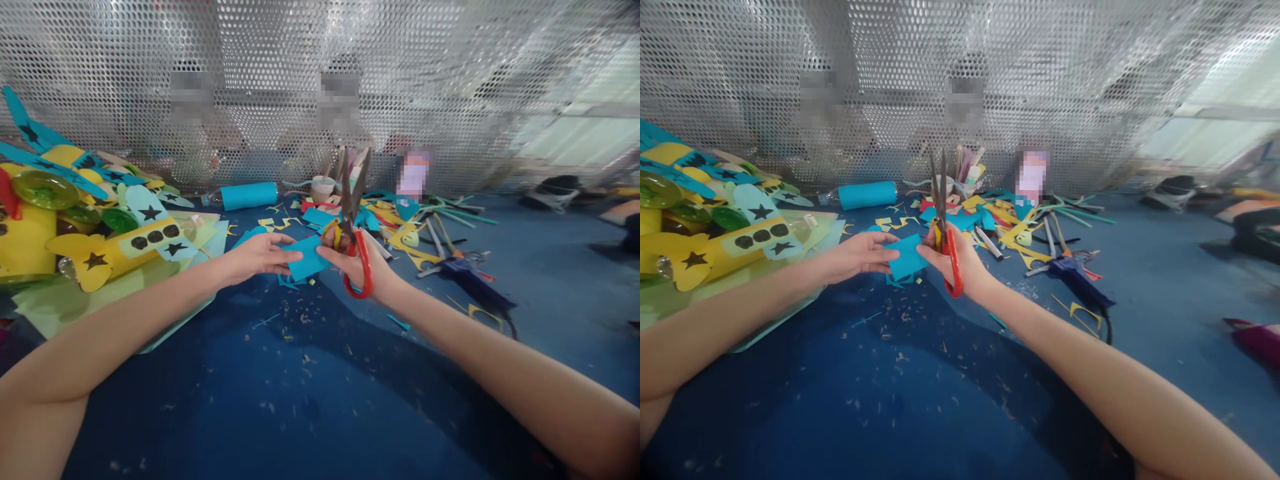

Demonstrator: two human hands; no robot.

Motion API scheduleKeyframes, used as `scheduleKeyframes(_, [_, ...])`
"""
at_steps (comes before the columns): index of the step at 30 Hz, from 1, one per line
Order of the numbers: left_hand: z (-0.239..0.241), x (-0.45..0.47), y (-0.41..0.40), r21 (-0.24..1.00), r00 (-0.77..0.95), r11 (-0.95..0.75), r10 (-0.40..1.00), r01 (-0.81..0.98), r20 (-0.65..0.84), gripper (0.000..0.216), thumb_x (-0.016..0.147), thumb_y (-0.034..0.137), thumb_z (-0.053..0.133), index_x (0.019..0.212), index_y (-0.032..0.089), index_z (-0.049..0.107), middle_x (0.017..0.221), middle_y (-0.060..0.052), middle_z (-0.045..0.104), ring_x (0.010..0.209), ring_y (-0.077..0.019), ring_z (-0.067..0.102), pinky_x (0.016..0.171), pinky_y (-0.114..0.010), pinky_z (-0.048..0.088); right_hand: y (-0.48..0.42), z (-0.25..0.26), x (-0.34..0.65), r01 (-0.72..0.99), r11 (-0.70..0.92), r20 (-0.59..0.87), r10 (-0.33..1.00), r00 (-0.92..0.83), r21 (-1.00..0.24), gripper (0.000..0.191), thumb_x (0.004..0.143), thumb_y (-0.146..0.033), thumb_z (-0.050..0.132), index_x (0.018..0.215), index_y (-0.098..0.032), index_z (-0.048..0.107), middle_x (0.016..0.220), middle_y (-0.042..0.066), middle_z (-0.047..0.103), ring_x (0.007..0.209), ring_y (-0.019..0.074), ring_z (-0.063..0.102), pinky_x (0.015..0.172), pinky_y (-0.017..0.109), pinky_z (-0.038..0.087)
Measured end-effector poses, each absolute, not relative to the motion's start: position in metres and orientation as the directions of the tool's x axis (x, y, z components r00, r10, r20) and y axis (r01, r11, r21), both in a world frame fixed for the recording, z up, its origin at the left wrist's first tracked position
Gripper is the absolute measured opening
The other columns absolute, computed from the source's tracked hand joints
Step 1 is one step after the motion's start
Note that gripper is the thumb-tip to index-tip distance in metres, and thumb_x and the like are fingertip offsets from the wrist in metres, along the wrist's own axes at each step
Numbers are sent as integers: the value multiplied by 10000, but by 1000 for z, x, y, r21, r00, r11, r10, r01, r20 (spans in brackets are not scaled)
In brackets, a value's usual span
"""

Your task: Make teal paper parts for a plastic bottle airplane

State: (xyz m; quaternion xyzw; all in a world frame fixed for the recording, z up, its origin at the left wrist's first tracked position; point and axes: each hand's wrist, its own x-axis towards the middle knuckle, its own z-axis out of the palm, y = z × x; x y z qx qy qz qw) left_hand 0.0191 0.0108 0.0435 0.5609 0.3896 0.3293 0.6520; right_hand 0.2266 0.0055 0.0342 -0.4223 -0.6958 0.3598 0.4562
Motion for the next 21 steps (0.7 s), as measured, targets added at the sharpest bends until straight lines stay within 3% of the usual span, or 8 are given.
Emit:
scheduleKeyframes(6, [39, 24, 9, 992, 478, 118, 874, -34, -87, 116, 703, 217, 783, 754, 163, 694, 666, -1, 674, 675, -127, 652, 791, -339, 570, 11, 29, 229, 260, 408, 392, 913, -114, -875, 315, 702, -427, 675, 829, -240, 455, 758, -9, 535, 764, 201, 574, 799, 438, 504])
scheduleKeyframes(12, [43, 25, 6, 997, 443, 77, 895, -22, -60, 187, 694, 250, 788, 645, 160, 631, 593, 25, 626, 633, -111, 644, 755, -310, 585, 10, 29, 228, 226, 441, 429, 897, -101, -869, 299, 720, -404, 678, 836, -241, 455, 794, -1, 557, 824, 211, 606, 862, 462, 497])
scheduleKeyframes(21, [40, 24, 8, 999, 434, 52, 899, 16, -54, 218, 751, 263, 738, 633, 162, 585, 593, 16, 611, 657, -130, 657, 779, -337, 575, 11, 28, 229, 249, 445, 428, 895, -124, -860, 311, 724, -435, 673, 845, -244, 459, 801, 3, 543, 835, 216, 599, 860, 455, 494])
